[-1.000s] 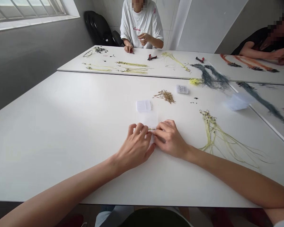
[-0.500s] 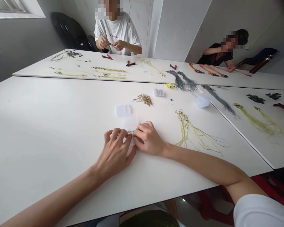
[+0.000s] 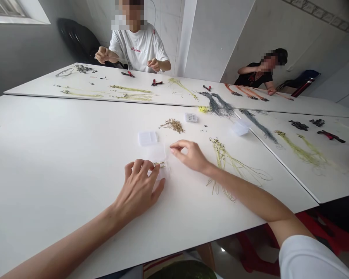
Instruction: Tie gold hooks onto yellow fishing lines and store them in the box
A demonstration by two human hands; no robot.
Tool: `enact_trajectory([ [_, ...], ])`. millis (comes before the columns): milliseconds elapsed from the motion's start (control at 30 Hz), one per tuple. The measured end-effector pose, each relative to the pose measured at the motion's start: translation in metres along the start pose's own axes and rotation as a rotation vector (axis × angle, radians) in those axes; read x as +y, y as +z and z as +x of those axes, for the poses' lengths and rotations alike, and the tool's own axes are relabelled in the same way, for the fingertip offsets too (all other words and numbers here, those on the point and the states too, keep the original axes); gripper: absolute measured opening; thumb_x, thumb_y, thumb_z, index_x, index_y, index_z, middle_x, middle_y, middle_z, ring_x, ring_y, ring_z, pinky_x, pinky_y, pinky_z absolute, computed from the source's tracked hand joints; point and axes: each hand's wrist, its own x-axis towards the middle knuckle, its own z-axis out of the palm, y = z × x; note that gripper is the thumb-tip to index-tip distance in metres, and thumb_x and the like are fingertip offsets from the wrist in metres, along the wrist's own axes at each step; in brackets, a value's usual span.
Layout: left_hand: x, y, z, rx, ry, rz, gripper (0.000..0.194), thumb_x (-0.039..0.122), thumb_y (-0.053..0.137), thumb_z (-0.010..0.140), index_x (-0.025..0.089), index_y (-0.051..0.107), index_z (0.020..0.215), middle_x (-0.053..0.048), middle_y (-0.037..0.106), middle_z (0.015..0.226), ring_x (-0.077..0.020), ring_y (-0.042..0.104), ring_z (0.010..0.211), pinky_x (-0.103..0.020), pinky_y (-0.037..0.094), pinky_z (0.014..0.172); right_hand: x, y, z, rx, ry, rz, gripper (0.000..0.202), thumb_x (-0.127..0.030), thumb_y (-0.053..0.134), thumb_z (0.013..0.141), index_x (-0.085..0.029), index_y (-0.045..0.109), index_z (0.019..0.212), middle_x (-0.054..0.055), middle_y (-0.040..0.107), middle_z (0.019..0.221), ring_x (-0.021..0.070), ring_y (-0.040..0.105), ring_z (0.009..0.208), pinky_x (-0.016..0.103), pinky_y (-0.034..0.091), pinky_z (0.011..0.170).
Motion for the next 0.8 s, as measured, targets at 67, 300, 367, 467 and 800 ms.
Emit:
enact_trajectory([
  [67, -0.001, -0.003, 0.001, 0.015, -0.004, -0.02, 0.028, 0.026, 0.051, 0.089, 0.015, 0.061, 0.112, -0.014, 0.059, 0.101, -0.0298, 0.047, 0.095, -0.048, 0.037, 0.083, 0.003, -0.027, 0.014, 0.068, 0.018, -0.005, 0.018, -0.026, 0.059, 0.084, -0.016, 0.07, 0.093, 0.007, 0.073, 0.091, 0.018, 0.067, 0.082, 0.03, 0.052, 0.075],
  [300, 0.005, -0.006, -0.003, 0.103, 0.148, -0.269, 0.011, 0.015, 0.053, 0.089, 0.018, 0.063, 0.085, -0.006, 0.06, 0.089, -0.0209, 0.05, 0.086, -0.043, 0.036, 0.083, 0.04, -0.147, 0.023, 0.122, 0.393, -0.503, 0.018, -0.032, 0.067, 0.074, -0.015, 0.072, 0.075, 0.006, 0.071, 0.075, 0.0185, 0.064, 0.071, 0.028, 0.046, 0.068],
  [367, 0.01, -0.004, -0.006, 0.11, 0.194, -0.32, 0.011, 0.013, 0.054, 0.088, 0.017, 0.062, 0.082, -0.006, 0.06, 0.086, -0.0198, 0.05, 0.084, -0.042, 0.035, 0.083, 0.055, -0.164, 0.011, 0.027, 0.541, -0.631, 0.016, -0.033, 0.07, 0.069, -0.017, 0.072, 0.069, 0.006, 0.07, 0.069, 0.0188, 0.063, 0.067, 0.028, 0.043, 0.063],
  [467, 0.019, -0.001, -0.01, 0.079, 0.258, -0.375, 0.012, 0.011, 0.053, 0.087, 0.017, 0.063, 0.084, -0.006, 0.059, 0.084, -0.0194, 0.049, 0.083, -0.043, 0.035, 0.083, 0.074, -0.17, -0.006, -0.034, 0.622, -0.671, 0.015, -0.03, 0.072, 0.066, -0.017, 0.07, 0.059, 0.006, 0.069, 0.062, 0.0183, 0.061, 0.061, 0.028, 0.041, 0.057],
  [800, 0.025, 0.002, -0.009, -0.041, 0.298, -0.448, 0.018, 0.01, 0.047, 0.089, 0.018, 0.063, 0.084, -0.006, 0.057, 0.083, -0.0187, 0.047, 0.081, -0.044, 0.033, 0.085, 0.106, -0.152, -0.012, -0.036, 0.707, -0.762, 0.013, -0.025, 0.069, 0.061, -0.019, 0.065, 0.051, 0.006, 0.066, 0.056, 0.0195, 0.06, 0.061, 0.027, 0.037, 0.054],
])
